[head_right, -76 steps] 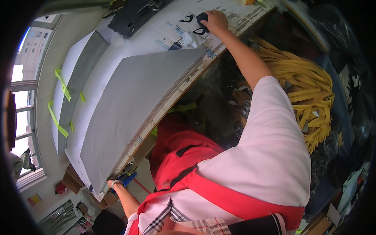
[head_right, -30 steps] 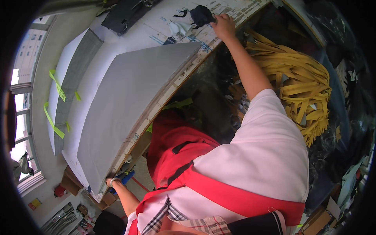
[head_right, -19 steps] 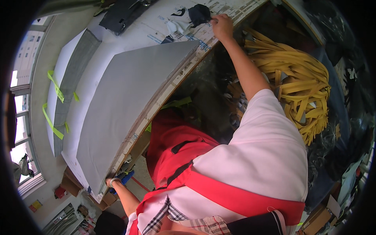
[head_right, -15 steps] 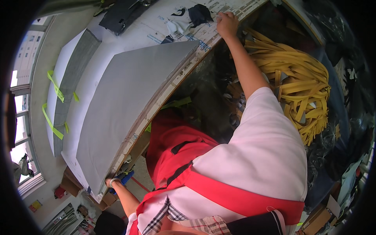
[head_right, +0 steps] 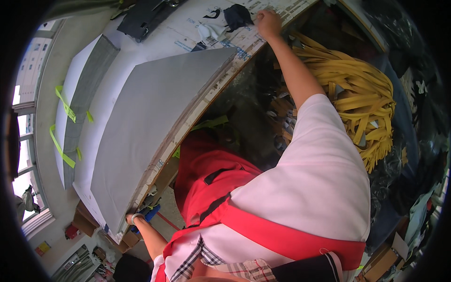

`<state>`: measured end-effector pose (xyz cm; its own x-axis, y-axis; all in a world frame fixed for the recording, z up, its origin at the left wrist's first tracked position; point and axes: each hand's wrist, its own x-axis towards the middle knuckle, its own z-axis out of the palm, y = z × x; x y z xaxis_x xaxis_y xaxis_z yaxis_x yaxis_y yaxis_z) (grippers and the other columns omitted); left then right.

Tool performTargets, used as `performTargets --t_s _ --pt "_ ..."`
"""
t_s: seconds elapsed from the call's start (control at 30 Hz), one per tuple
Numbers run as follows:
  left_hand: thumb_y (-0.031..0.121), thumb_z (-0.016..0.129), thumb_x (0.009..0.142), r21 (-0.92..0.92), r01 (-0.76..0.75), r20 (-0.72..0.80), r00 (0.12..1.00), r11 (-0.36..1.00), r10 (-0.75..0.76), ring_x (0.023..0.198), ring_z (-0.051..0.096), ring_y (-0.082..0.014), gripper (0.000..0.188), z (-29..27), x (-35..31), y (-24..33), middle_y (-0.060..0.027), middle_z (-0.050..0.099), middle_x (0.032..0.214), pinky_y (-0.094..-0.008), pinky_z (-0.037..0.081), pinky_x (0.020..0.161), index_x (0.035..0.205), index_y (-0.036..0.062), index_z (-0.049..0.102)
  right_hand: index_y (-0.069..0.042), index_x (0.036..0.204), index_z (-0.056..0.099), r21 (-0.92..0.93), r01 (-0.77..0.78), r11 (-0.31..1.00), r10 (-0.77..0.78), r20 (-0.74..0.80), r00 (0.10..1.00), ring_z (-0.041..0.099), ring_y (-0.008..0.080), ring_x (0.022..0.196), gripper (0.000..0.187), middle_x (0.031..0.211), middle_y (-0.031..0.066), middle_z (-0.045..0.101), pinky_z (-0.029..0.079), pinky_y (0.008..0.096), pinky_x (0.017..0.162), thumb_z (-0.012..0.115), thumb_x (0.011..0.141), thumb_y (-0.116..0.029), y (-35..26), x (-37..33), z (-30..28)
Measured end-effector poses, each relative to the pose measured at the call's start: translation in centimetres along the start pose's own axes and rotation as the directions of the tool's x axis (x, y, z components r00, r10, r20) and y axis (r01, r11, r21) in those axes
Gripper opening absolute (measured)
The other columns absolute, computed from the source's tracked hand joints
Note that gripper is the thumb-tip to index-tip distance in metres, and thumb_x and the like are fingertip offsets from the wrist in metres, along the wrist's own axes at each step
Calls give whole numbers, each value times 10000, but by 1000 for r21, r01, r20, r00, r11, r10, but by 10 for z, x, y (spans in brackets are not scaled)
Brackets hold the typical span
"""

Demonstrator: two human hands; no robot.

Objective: The person removes a white protective sheet from a stack of grey rectangular boards using a utility knife. They then proceed to cut the boards into smaller pieces, stacking the cut sections on the table.

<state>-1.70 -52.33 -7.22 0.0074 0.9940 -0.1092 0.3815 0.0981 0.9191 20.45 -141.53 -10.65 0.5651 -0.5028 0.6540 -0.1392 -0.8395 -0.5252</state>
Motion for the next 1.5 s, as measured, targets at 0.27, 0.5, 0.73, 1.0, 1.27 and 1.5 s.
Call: performTargets --t_s 0.27,0.5,0.73,1.0,1.27,1.5 --pt "227 524 876 -29 4 24 1000 1000 -4 894 629 -343 397 -4 2 1 -190 598 1134 -441 569 737 1160 -50 543 -149 760 699 -155 79 985 -78 16 997 578 321 809 94 829 82 637 461 438 745 648 764 -229 -17 -2 6" --pt "220 542 862 38 -44 2 999 998 44 915 632 -332 391 -6 -29 11 -177 615 1131 -425 548 742 1135 -60 565 -119 827 658 -40 -47 998 53 161 986 627 287 729 139 787 67 667 480 406 648 623 832 -254 5 17 3" --pt "215 542 863 61 -14 -10 1000 998 14 890 636 -355 378 -7 -19 11 -213 615 1108 -449 556 728 1125 -57 565 -100 875 654 -3 -74 997 73 236 969 638 212 703 159 766 57 670 479 348 638 610 847 -251 45 37 -13" --pt "216 579 839 86 -27 -40 999 996 30 898 637 -336 394 -4 -12 7 -191 624 1095 -459 567 703 1065 -107 583 -113 857 670 62 -196 979 162 352 922 642 238 757 168 793 67 675 492 365 676 635 811 -270 61 44 -26" --pt "204 614 822 175 -94 -50 993 980 104 914 638 -323 360 2 1 -5 -184 636 1088 -449 540 712 1058 -67 612 -116 865 667 -44 -229 972 223 454 863 640 243 753 157 788 70 671 490 363 678 644 791 -252 96 68 -52" --pt "94 641 767 159 9 -37 999 987 -4 910 634 -326 381 5 9 -5 -199 620 1109 -437 539 729 1101 -78 578 -128 978 668 -219 -16 976 105 400 911 642 251 861 303 925 102 673 495 377 733 649 794 -368 89 76 -68"
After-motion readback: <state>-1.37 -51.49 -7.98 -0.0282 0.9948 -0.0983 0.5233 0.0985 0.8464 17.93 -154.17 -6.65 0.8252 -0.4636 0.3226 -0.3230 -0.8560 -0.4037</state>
